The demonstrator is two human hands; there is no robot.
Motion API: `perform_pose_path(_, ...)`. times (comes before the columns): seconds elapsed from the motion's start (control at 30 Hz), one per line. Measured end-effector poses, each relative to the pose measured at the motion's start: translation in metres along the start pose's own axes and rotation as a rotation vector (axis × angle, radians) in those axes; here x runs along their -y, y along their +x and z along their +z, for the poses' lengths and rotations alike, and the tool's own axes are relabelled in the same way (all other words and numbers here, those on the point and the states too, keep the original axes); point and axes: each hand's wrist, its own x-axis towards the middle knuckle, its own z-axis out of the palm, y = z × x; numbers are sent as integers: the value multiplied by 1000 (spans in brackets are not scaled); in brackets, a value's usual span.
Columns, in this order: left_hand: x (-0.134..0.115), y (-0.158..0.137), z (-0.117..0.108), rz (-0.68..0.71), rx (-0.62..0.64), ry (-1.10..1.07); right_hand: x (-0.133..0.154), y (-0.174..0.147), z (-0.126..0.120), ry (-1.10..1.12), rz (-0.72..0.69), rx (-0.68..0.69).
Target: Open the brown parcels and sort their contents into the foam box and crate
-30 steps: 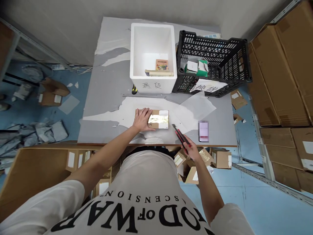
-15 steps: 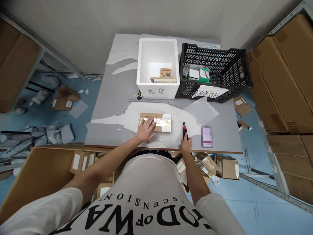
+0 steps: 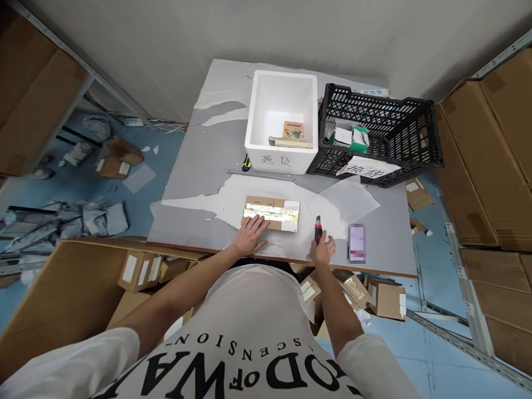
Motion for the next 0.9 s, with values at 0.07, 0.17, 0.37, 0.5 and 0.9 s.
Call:
perform_pose_path(0.07, 1, -1, 1, 13, 9, -3, 15, 17, -22, 59, -72, -108)
perform_pose_path(0.17, 1, -2, 2, 11, 12, -10, 52, 43, -56, 112, -473, -73)
perform_pose_path(0.37, 3, -1, 4, 15, 45, -24, 124, 71, -75, -140, -962, 138)
perform_pose_path(0.5, 5, -1, 5, 25, 59, -28, 137, 74, -68, -297, -1028, 156)
perform_pose_path(0.9, 9, -2, 11, 41, 81, 1, 145, 74, -70, -374, -1010, 125)
